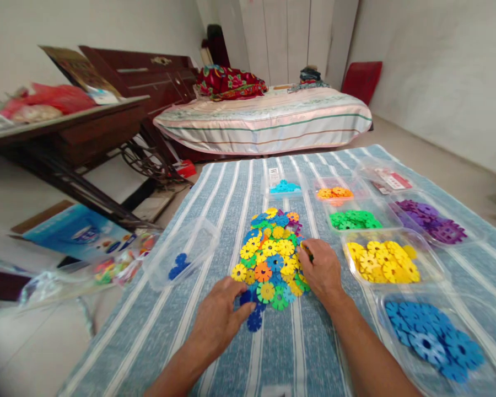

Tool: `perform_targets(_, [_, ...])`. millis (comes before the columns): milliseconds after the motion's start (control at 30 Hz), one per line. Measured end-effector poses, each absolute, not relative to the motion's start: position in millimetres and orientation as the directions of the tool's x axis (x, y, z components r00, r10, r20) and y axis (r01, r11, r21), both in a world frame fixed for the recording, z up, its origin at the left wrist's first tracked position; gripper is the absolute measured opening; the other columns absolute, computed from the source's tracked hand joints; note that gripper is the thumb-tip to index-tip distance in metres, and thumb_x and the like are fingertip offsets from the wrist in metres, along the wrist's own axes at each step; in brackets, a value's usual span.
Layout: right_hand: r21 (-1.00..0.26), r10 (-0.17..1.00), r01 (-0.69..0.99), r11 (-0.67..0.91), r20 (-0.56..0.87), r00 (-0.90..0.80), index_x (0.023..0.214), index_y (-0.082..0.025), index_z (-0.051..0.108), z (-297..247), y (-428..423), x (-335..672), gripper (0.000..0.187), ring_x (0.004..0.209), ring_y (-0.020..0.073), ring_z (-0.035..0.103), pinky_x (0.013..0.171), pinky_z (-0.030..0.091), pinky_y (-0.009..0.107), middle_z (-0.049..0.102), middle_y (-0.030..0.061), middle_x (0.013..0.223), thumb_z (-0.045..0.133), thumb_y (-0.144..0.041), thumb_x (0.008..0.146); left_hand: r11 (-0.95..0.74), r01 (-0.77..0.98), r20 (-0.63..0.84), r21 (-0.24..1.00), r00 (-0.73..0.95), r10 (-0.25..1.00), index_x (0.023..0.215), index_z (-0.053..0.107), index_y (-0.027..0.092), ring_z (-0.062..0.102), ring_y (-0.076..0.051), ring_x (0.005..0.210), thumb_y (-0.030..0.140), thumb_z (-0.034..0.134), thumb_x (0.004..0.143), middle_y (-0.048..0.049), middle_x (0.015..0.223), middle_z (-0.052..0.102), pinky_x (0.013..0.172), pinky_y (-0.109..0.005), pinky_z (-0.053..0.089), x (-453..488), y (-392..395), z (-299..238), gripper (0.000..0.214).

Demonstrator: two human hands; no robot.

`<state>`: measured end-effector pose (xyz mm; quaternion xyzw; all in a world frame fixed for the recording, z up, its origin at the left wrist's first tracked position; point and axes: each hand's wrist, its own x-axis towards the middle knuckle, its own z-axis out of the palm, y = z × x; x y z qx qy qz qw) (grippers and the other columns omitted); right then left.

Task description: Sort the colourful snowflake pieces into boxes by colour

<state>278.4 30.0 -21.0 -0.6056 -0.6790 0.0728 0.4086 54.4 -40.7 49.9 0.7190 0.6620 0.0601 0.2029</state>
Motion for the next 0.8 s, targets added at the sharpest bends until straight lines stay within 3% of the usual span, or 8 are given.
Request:
perform_targets(233, [-0.605,0.883,0.755,0.253,0.463,0.075,0.084,-0.019,0.063,-25.7,28.6,280.0,0.028,0.084,0.0215,0.059,0.077,0.045,0.035,0.066,0.0066,0.087,0.044,-0.039,0.082,-0.055,0.912,-0.185,0.406,0.141,0.973,0.087,0.061,0.022,0.053,-0.02,0.092,0.025,0.053,0.078,-0.0042,0.093,0.057,0.078,-0.029,0.041,52.7,-49.9,52.3,0.013])
perform_targets(400, [-0.603,0.88,0.749,0.274,0.472,0.059,0.083,-0.02,0.062,-28.4,28.3,280.8,0.026,0.082,0.0206,0.059,0.076,0.046,0.035,0.066,0.0054,0.086,0.043,-0.039,0.082,-0.092,0.904,-0.127,0.418,0.159,0.979,0.079,0.06,0.02,0.056,-0.017,0.082,0.021,0.039,0.085,-0.0052,0.086,0.059,0.073,-0.026,0.043,49.2,-56.8,51.1,0.022])
perform_targets(567, [-0.6,0.88,0.753,0.27,0.472,0.061,0.084,-0.021,0.061,-28.9,26.6,280.2,0.027,0.082,0.0212,0.059,0.076,0.046,0.036,0.065,0.0055,0.086,0.042,-0.04,0.082,-0.114,0.888,-0.043,0.445,0.148,0.988,0.078,0.062,0.02,0.058,-0.015,0.077,0.023,0.039,0.086,-0.0032,0.079,0.062,0.07,-0.024,0.042,22.1,-47.7,77.7,0.024])
perform_targets(667, [-0.599,0.882,0.76,0.252,0.466,0.074,0.084,-0.021,0.061,-28.9,26.0,280.0,0.027,0.081,0.0217,0.059,0.074,0.046,0.035,0.065,0.0058,0.085,0.043,-0.04,0.082,-0.038,0.936,0.021,0.35,0.032,0.999,0.09,0.062,0.02,0.06,-0.017,0.08,0.025,0.042,0.084,-0.0044,0.085,0.065,0.072,-0.026,0.042,-6.0,-28.3,103.2,0.021])
perform_targets(800, [-0.593,0.885,0.763,0.257,0.462,0.061,0.082,-0.02,0.062,-28.4,27.1,280.8,0.026,0.081,0.021,0.058,0.074,0.045,0.034,0.065,0.0058,0.086,0.043,-0.038,0.081,0.119,0.993,-0.03,-0.023,-0.12,0.992,0.082,0.063,0.02,0.061,-0.024,0.078,0.024,0.043,0.081,-0.0082,0.081,0.065,0.068,-0.032,0.041,-38.1,2.9,119.8,0.02])
